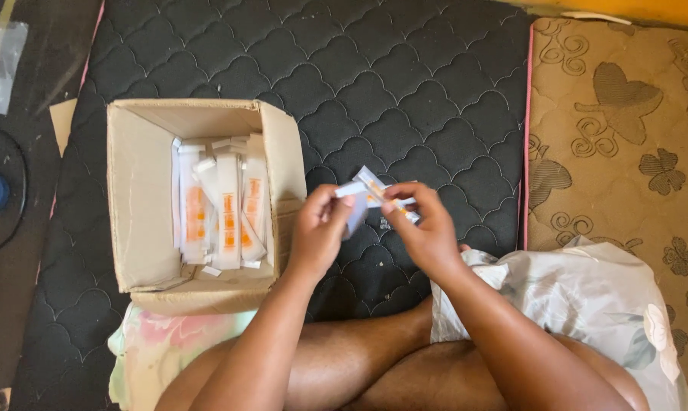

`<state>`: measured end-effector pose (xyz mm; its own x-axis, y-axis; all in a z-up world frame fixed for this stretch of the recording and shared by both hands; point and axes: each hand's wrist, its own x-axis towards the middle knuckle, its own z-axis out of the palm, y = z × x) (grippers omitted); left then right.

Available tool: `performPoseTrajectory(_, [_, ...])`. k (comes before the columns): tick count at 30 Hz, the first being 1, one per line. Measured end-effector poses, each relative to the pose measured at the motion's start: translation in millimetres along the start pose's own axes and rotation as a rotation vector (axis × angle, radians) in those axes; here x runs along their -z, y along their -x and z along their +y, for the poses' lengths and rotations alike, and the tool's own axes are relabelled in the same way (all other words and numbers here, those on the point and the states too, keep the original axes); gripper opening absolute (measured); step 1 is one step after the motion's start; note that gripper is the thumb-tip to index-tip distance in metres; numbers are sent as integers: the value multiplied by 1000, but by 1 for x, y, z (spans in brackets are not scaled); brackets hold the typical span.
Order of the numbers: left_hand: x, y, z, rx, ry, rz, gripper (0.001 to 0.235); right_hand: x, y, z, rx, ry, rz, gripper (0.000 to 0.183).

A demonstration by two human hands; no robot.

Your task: A person is manually inserting small paper strips into clear plastic sleeves, one by one, from a cardboard box.

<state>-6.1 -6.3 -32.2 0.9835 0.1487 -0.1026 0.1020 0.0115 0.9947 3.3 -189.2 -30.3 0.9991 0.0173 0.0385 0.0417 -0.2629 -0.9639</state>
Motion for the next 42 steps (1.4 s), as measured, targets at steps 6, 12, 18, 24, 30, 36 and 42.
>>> performPoseTrajectory(6, [-11, 2, 8, -53, -38, -115, 19, -14, 6, 9, -122, -300, -103, 3])
performPoseTrajectory(12, [-12, 2, -8, 29, 54, -6, 13, -19, 9, 7, -190, -395, -171, 3])
performPoseTrajectory(18, [-6, -3, 6, 43, 117, 96, 13, -25, 19, 16, -252, -407, -302, 6])
performPoseTrajectory(24, [6, -8, 31, 3, 150, 208, 12, -31, 31, 11, -278, -366, -511, 9])
performPoseTrajectory(30, [20, -14, 37, -27, 119, 238, 13, -28, 35, -5, -257, -283, -751, 10])
performPoseTrajectory(36, [24, -19, 38, -69, 106, 232, 16, -29, 36, -16, -253, -198, -910, 8])
performPoseTrajectory(42, [22, -17, 41, -59, 110, 216, 16, -28, 38, -16, -279, -197, -937, 9])
